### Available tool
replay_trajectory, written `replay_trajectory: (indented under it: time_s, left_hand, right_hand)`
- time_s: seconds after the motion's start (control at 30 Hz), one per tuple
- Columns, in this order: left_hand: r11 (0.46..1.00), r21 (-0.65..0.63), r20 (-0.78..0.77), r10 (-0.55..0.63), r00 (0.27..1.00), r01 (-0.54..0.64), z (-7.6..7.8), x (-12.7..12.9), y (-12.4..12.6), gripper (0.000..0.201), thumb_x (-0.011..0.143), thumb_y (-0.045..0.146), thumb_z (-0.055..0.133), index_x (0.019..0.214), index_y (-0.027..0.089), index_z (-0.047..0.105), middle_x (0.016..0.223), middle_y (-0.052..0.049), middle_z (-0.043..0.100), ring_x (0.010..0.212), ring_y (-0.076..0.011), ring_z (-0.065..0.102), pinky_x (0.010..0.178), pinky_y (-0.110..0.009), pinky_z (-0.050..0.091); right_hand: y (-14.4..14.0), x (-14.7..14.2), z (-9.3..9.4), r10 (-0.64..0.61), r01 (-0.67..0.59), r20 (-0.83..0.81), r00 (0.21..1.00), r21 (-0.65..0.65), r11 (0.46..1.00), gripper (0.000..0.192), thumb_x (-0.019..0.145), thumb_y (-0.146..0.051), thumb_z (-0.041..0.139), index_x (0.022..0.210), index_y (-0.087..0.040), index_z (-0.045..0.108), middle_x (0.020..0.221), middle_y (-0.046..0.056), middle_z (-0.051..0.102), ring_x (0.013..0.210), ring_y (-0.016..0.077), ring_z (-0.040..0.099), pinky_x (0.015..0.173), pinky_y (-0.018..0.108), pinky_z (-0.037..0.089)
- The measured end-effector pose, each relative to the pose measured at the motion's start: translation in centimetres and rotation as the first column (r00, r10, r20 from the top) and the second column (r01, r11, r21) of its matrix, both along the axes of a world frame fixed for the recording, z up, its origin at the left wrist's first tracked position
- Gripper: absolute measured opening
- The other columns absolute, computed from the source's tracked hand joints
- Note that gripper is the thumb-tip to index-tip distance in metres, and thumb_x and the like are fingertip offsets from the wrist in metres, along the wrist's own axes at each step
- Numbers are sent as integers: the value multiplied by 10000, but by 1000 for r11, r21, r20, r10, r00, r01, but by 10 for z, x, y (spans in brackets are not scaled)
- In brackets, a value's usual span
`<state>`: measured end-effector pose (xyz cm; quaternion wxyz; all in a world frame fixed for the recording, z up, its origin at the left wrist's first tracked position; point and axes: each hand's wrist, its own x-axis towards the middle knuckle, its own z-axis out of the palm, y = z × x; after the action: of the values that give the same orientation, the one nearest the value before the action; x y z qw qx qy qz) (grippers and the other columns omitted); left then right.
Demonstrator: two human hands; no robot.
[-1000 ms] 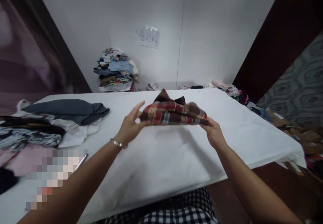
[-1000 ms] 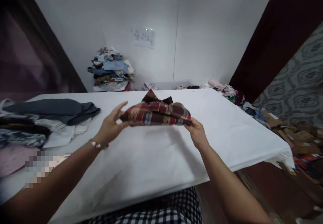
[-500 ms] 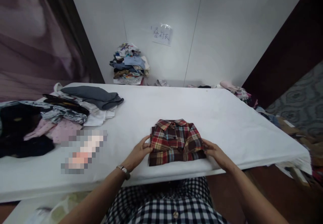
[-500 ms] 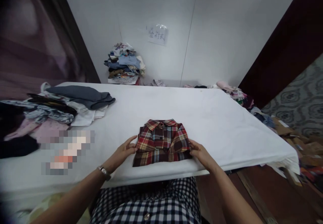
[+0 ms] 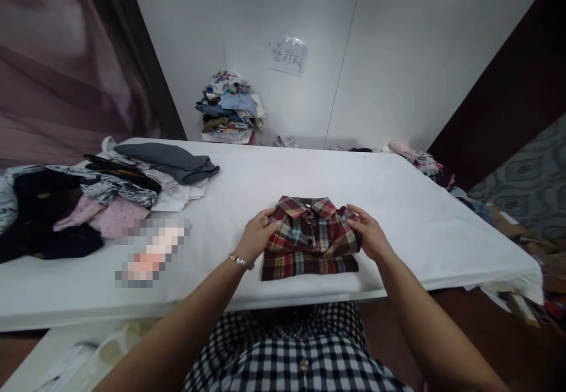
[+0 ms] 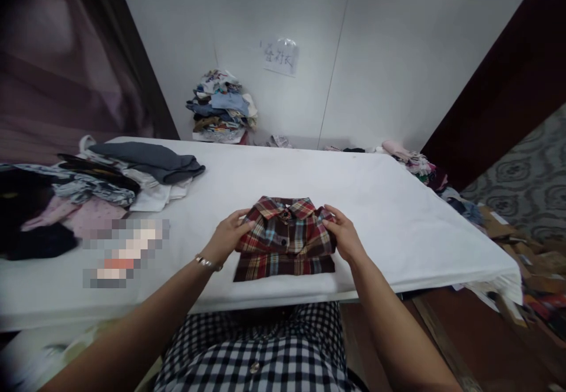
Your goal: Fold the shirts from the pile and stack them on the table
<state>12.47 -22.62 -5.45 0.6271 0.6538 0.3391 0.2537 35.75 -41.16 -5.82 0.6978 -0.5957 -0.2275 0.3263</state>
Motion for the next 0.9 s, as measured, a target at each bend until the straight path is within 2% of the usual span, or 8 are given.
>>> replay_trajectory:
  time_s: [0.1,0.2,0.33,0.43,0.53,0.67,0.77,0.9]
  left_hand:
    - [982,-182,13,-50,999,52,-12,-21,-15,631,642,381,734,1203,162,547,998,-81,724,841,-224,688,760,-381,565]
    - [958,-282,-28,-71,997,60,-26,-29,-21,525,666,387,712,1118,149,591,1069,-101,714,919,-222,682,830,-376,555]
    - [970,-229,-57,-93,994,78,-25,-22,-18,444,743,481,635,1040,152,636,1091,-98,712,976,-227,669,863,-372,542]
    - [979,-196,-21,-68,997,63,-20,-15,-17,450,707,480,658,1020,157,639,1053,-81,724,939,-232,673,824,-367,544]
    - [991,-133,10,-21,1000,22,-23,-11,-17,449,657,447,688,1002,165,640,1008,-68,730,902,-229,672,804,-353,536]
    - [980,-200,-91,-29,995,10,-30,-13,-9,424,593,410,734,924,156,655,916,-75,733,836,-228,670,766,-349,531]
    - [968,-250,-119,-10,993,-21,-27,-13,0,462,657,497,694,964,154,662,976,-79,726,862,-222,665,750,-332,525]
    - [994,-106,-139,14,990,-29,-25,2,5,461,719,569,618,890,143,666,929,-89,728,853,-236,659,742,-337,514]
  right_hand:
    - [-23,-5,-18,64,-67,-65,996,-46,997,664,600,-311,805,1228,-229,606,1016,46,729,785,195,677,731,336,532]
    - [-29,-12,-36,121,-132,-102,987,-107,986,671,603,-313,804,1238,-230,604,972,39,740,795,212,685,737,351,539]
    - [-20,-16,-39,83,-93,-90,993,-117,989,588,659,-358,774,1218,-258,623,1101,42,716,904,227,682,787,357,546]
    - [-15,-15,-30,43,-53,-100,994,-96,994,639,638,-364,786,1243,-262,606,1080,36,722,882,221,681,782,358,546]
    - [-13,-14,-26,32,-34,-49,998,-49,998,674,621,-347,790,1261,-271,594,1115,23,710,923,218,668,808,353,535]
    - [-14,-9,-33,118,-112,28,993,-169,979,682,587,-309,796,1238,-222,613,1050,46,726,899,231,669,780,356,535]
    - [-10,-3,-38,59,-25,128,990,-255,967,680,649,-355,762,1286,-208,576,951,49,734,853,228,674,756,362,532]
    - [8,2,-36,42,4,236,971,-194,981,522,690,-372,718,1183,-214,645,1018,60,726,937,234,659,827,380,518]
